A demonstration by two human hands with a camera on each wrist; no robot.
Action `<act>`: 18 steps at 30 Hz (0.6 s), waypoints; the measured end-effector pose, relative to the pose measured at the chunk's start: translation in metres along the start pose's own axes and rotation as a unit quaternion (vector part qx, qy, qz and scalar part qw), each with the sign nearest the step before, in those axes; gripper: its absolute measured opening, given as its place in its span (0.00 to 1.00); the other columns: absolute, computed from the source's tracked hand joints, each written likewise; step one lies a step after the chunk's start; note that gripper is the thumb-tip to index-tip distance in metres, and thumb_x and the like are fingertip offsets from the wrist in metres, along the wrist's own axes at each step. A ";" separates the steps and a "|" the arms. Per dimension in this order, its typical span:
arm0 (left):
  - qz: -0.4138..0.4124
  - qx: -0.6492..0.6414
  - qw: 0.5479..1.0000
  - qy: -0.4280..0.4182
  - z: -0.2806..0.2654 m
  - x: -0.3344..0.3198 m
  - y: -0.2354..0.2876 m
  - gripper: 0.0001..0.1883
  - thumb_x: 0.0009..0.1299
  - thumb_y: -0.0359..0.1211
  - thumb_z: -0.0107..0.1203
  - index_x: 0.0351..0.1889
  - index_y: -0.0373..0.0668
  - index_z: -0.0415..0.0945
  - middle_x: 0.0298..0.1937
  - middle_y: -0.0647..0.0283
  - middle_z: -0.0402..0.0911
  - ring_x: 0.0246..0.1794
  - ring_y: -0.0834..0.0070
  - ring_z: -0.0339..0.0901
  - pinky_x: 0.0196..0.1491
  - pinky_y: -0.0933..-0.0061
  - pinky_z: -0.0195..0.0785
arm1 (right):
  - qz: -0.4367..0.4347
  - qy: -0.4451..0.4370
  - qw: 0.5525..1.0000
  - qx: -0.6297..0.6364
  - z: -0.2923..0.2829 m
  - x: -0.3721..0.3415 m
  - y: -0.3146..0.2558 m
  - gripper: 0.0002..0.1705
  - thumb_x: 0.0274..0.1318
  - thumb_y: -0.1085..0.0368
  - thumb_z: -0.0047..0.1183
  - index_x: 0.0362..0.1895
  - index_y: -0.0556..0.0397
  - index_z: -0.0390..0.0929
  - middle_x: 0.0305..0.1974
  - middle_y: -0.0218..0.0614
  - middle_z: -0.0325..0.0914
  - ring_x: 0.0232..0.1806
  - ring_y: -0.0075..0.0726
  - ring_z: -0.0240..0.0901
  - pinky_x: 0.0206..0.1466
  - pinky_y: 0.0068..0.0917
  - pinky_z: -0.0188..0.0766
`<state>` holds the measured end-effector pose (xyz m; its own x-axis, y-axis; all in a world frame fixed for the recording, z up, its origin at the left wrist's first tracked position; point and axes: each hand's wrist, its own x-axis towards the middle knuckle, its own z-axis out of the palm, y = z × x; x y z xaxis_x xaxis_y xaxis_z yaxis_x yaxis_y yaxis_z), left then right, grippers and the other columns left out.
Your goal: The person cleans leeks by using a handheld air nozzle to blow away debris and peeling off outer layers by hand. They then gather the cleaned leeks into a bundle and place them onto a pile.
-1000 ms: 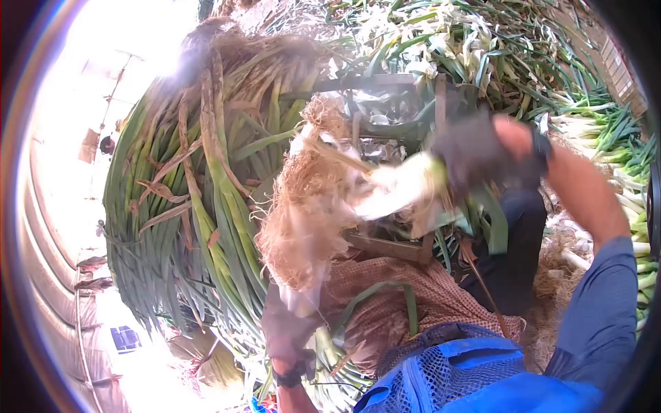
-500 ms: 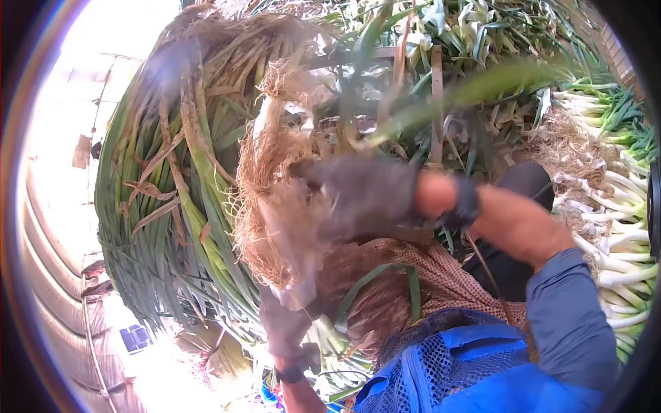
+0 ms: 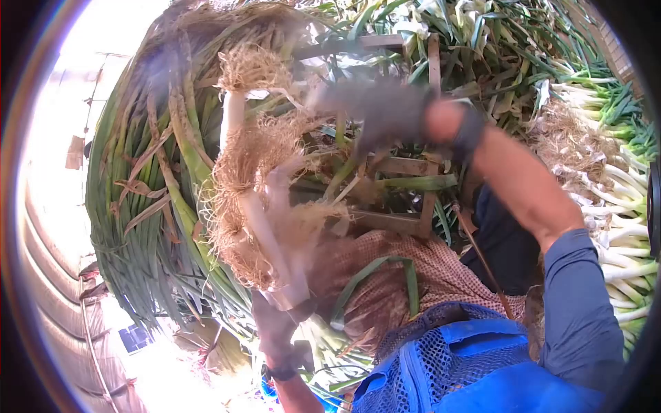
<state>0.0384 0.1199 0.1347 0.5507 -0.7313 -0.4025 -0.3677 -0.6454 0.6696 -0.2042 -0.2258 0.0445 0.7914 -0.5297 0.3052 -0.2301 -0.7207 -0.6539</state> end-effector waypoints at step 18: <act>0.051 0.104 0.993 0.004 -0.030 -0.003 -0.025 0.51 0.50 0.33 0.82 0.72 0.32 0.68 0.57 0.57 0.84 0.56 0.63 0.83 0.61 0.59 0.76 | 0.231 0.093 0.924 -0.290 -0.091 0.051 0.149 0.20 0.56 0.49 0.65 0.28 0.55 0.89 0.30 0.43 0.89 0.32 0.45 0.86 0.38 0.44 0.80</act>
<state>0.0685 0.1444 0.1381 0.5081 -0.7936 -0.3346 -0.5681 -0.6009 0.5623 -0.2499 -0.4005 0.0258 0.4340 -0.8695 0.2359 -0.8263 -0.4885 -0.2804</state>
